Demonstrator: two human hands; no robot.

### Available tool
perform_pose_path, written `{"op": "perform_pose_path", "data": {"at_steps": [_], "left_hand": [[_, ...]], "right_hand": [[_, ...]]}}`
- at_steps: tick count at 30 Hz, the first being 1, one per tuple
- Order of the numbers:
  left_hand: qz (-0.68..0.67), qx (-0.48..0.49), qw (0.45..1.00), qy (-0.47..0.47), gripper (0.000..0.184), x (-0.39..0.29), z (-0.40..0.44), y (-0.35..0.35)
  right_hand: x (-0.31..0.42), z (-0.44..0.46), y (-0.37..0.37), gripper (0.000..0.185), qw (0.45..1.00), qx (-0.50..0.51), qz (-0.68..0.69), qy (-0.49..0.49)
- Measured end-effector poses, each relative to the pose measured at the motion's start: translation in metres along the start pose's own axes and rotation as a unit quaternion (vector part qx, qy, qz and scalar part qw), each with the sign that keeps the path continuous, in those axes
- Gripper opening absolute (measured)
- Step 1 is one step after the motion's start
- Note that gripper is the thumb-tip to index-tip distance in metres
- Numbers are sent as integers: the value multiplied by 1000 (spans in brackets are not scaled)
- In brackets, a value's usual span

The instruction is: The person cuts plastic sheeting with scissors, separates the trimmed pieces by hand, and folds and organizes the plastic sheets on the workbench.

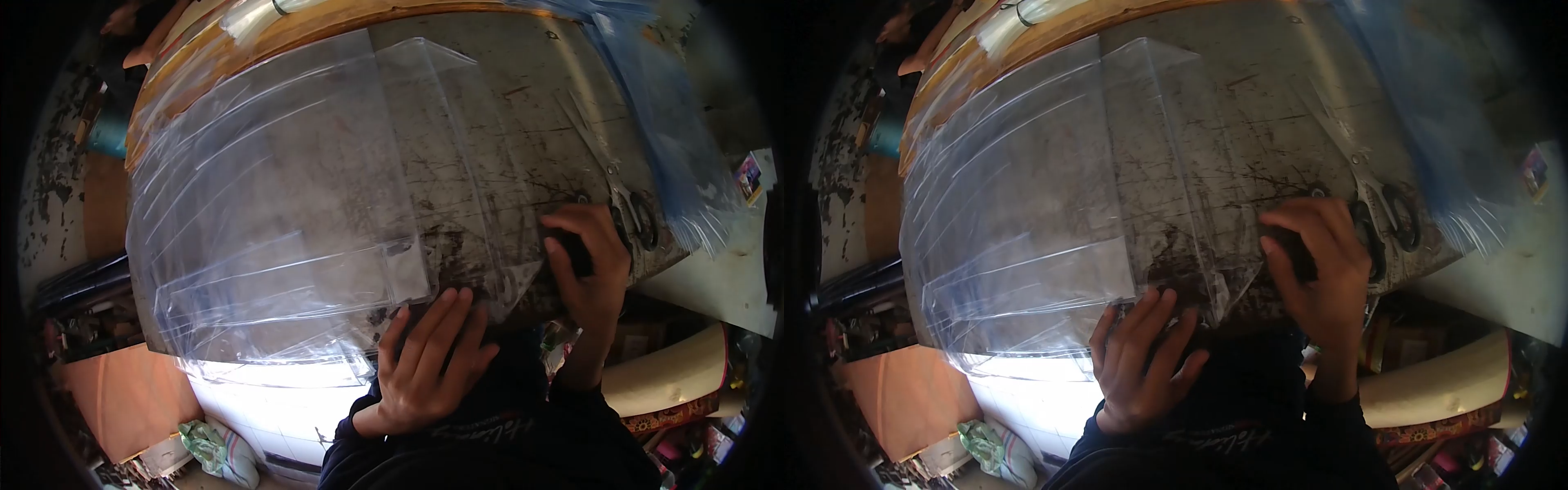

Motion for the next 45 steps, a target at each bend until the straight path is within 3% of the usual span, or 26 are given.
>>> {"op": "perform_pose_path", "data": {"at_steps": [9,14,15,22,30,40,45], "left_hand": [[50,-35,997,47,28,9,8,10],[50,-57,976,203,47,34,14,15],[66,-35,975,209,54,35,15,14],[55,-45,974,214,55,42,15,15],[68,-59,979,181,18,42,22,16],[37,-117,979,162,11,45,16,9],[-20,-220,960,171,11,44,9,14]], "right_hand": [[0,0,0,23,1000,-3,-19,8],[2,0,-1,23,1000,-7,-16,8],[2,0,-1,22,1000,-9,-16,8],[2,0,-2,22,1000,-1,-25,8],[2,0,0,19,1000,-1,-26,-1],[4,0,0,17,999,-3,-32,2],[0,-1,0,16,1000,2,-29,7]]}}
Point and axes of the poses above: each hand's wrist, its own z-axis towards the middle knuckle, its own y-axis out of the back of the hand, x = y × z, the point moved 4 cm from there along z, towards the middle knuckle, and after that the axes turned 8 degrees about z, right-handed, at the moved point
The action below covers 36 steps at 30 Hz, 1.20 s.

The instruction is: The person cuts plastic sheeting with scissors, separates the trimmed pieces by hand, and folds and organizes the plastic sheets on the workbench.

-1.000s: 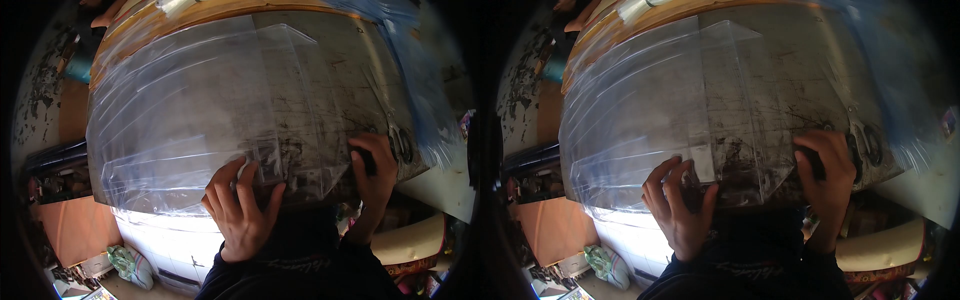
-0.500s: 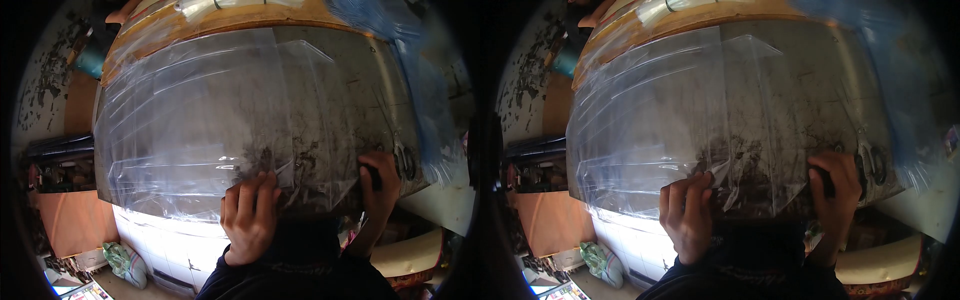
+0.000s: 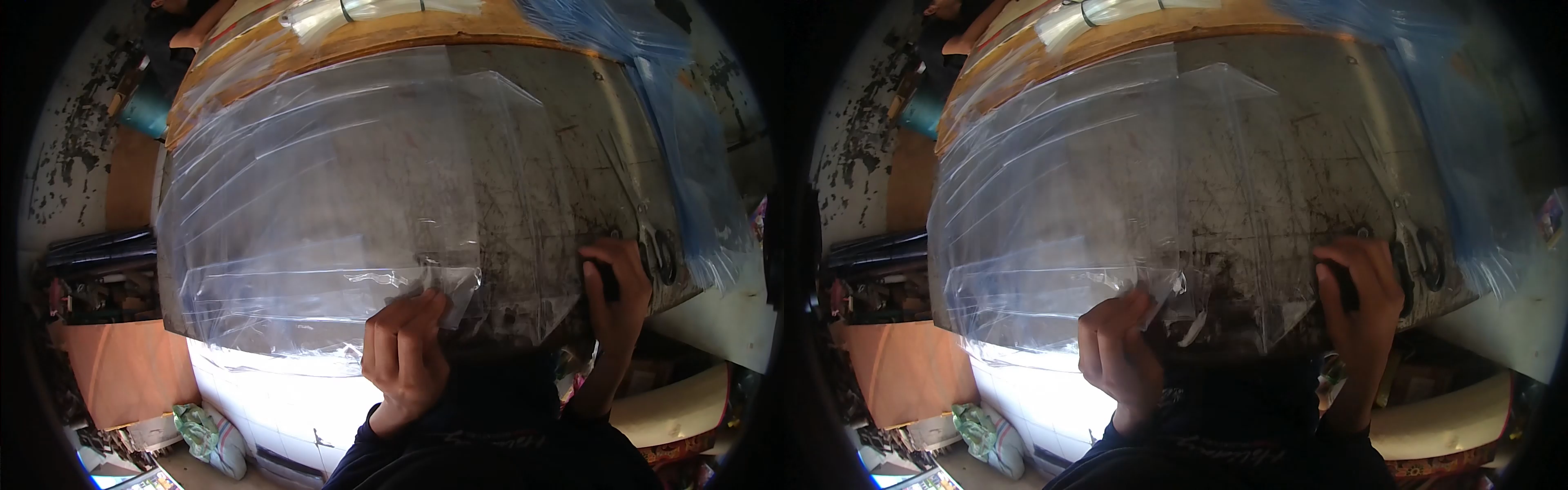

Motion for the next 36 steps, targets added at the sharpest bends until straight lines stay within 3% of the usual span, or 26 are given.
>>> {"op": "perform_pose_path", "data": {"at_steps": [1,3,4,5,7,9,10,14,17,19,22,25,32,35,36], "left_hand": [[2,0,1000,-1,11,1,-2,1],[-55,-34,993,-103,13,-4,-7,4],[-67,-34,988,-132,16,-8,-10,3],[-68,-35,988,-132,16,-13,-10,2],[-89,46,979,-180,16,-30,-8,-1],[-137,85,971,-174,17,-47,-8,-2],[-184,122,961,-168,19,-55,-9,-5],[-156,172,961,-147,21,-65,-8,-15],[-95,172,973,-117,21,-51,4,-3],[21,151,984,-93,19,-26,11,10],[27,168,985,-23,15,5,20,18],[4,158,987,-37,12,10,20,16],[-2,194,981,29,15,13,27,18],[32,210,977,4,18,27,29,25],[25,173,985,-10,23,36,32,29]], "right_hand": [[0,0,-1,16,1000,0,2,0],[3,0,1,33,998,-39,35,17],[7,-1,1,33,998,-40,35,16],[20,-3,4,44,988,-93,20,121],[30,-8,10,55,964,-145,4,223],[25,-10,0,59,970,82,124,194],[23,-11,1,59,970,84,123,194],[14,-10,-6,41,959,176,38,219],[7,-8,-7,26,972,178,49,146],[-8,-3,2,17,966,102,238,18],[-6,1,3,15,969,100,225,-28],[-9,3,3,20,965,103,221,-101],[-7,4,-1,24,954,81,246,-149],[-12,2,-4,26,909,44,343,-232],[-17,2,-2,27,890,-5,362,-275]]}}
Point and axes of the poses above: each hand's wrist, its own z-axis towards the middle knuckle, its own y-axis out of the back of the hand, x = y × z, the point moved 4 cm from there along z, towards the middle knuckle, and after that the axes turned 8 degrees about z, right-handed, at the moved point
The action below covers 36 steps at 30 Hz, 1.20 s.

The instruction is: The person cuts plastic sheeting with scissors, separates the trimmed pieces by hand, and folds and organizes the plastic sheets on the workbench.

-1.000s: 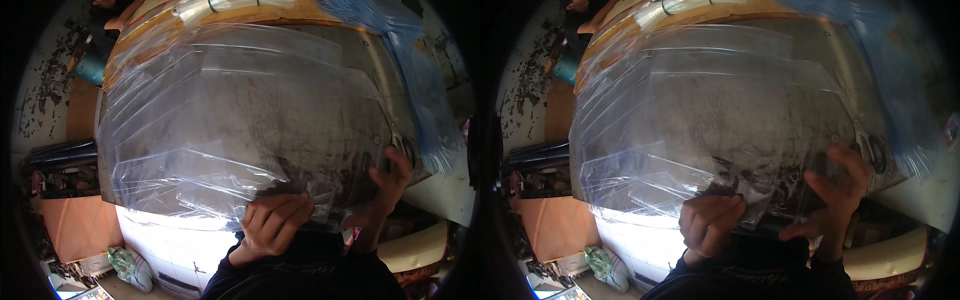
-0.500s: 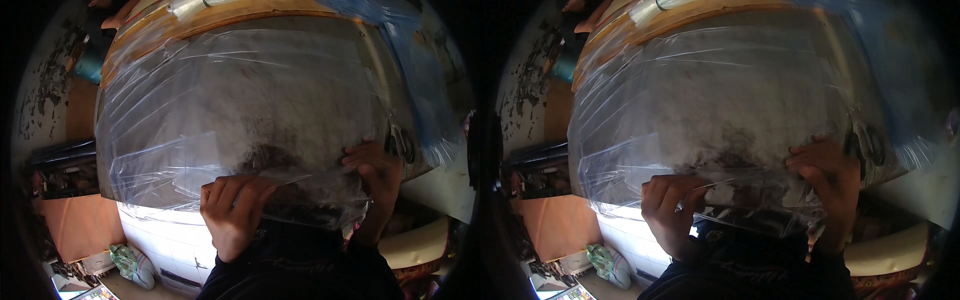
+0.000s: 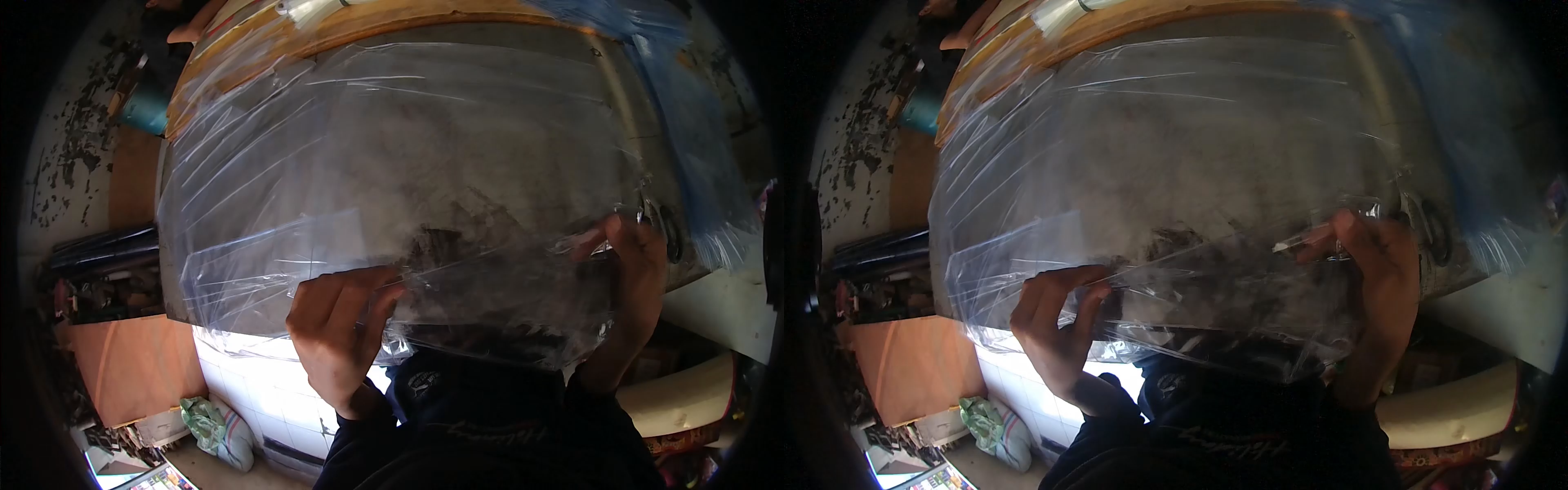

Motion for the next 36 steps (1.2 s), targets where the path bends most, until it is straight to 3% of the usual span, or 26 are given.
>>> {"op": "perform_pose_path", "data": {"at_steps": [2,3,5,7,9,10,12,13,15,16,19,21,22,27,29,33,36], "left_hand": [[-5,-40,999,11,38,12,1,10],[-2,-41,999,14,38,17,1,14],[156,-62,983,-78,40,21,2,21],[126,-55,987,-86,30,31,-1,17],[18,-61,997,-39,23,41,-2,11],[28,-92,995,-25,18,39,-1,11],[43,-90,995,-6,18,28,7,9],[60,-87,994,11,18,27,10,8],[64,-103,993,-10,22,30,6,3],[42,-80,995,30,24,33,3,-1],[20,-60,994,89,28,36,-2,-6],[21,-64,992,109,30,38,-4,-3],[-20,-58,991,119,28,39,-3,-1],[-125,-27,986,110,19,50,-11,1],[-252,-29,957,140,15,53,-16,-1],[-288,-39,947,136,18,52,-14,0],[-241,-41,960,137,21,52,-14,1]], "right_hand": [[5,4,3,32,993,-122,-3,-2],[6,6,5,32,993,-118,-3,-4],[9,8,10,36,989,-124,-82,-4],[12,5,3,38,987,-132,-95,-9],[11,6,10,53,985,-121,-114,40],[6,6,15,53,985,-120,-117,40],[2,7,23,75,983,-103,-61,141],[2,8,28,75,983,-101,-62,143],[5,9,21,95,980,64,17,187],[8,7,18,95,980,64,17,187],[15,2,10,83,977,109,72,169],[11,2,16,53,969,98,-157,164],[6,2,15,23,985,71,-80,135],[7,4,8,15,987,48,-111,102],[7,4,9,15,989,39,-106,94],[8,4,10,16,985,45,-139,93],[11,4,7,17,982,42,-160,95]]}}
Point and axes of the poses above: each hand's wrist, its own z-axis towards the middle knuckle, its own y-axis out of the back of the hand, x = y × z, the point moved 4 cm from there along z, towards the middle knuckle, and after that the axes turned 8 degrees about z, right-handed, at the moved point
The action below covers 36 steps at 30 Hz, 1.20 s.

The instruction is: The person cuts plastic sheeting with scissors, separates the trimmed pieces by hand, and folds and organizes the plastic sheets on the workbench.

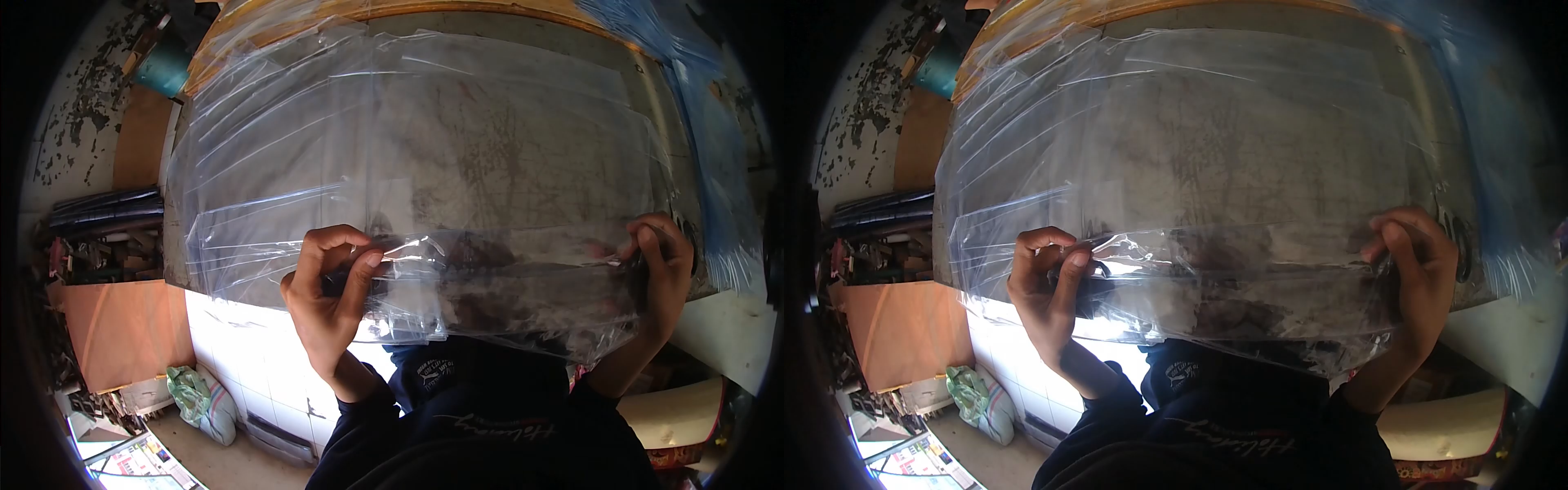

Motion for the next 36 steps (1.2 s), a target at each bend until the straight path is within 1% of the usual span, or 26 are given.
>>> {"op": "perform_pose_path", "data": {"at_steps": [2,3,4,5,6,7,8,9,10,11,12,13,14,18,22,24,31,36], "left_hand": [[12,4,999,52,19,0,0,-3],[13,5,998,53,19,-1,-1,-4],[-21,-14,1000,11,18,-4,-1,-3],[-56,-34,997,-31,17,-6,-1,-2],[-78,-44,995,-50,21,-6,-3,1],[-78,-41,995,-49,21,0,-5,6],[-30,-38,991,-128,24,1,-9,14],[21,-35,978,-206,27,-1,-13,19],[23,19,976,-214,30,-1,-16,20],[36,55,979,-193,24,-5,-22,19],[53,70,978,-191,23,-1,-25,19],[68,85,976,-189,22,1,-27,17],[77,60,979,-181,18,-1,-27,15],[84,15,981,-172,16,-3,-26,11],[113,3,982,-152,13,-9,-21,9],[125,-12,985,-118,10,-8,-19,8],[150,-42,981,-117,8,-8,-19,6],[165,-53,981,-93,10,-11,-17,5]], "right_hand": [[0,2,0,18,1000,0,-15,-1],[-4,3,1,19,1000,-13,15,-20],[-7,6,2,21,998,-25,46,-40],[-5,9,2,21,998,-26,46,-40],[-3,14,1,23,997,-18,23,-67],[-1,18,3,24,995,-10,-1,-95],[0,23,5,26,993,-11,-34,-116],[1,27,7,26,992,-10,-31,-119],[-1,30,9,27,990,3,-36,-134],[-2,33,9,28,988,17,-41,-149],[0,34,10,30,989,23,-66,-131],[-2,34,10,30,989,30,-63,-131],[-3,34,11,31,990,29,-65,-119],[-1,33,11,30,992,28,-80,-97],[0,32,11,30,991,27,-78,-103],[0,32,11,29,991,30,-86,-99],[-1,30,9,29,992,20,-74,-104],[2,27,6,29,991,6,-84,-105]]}}
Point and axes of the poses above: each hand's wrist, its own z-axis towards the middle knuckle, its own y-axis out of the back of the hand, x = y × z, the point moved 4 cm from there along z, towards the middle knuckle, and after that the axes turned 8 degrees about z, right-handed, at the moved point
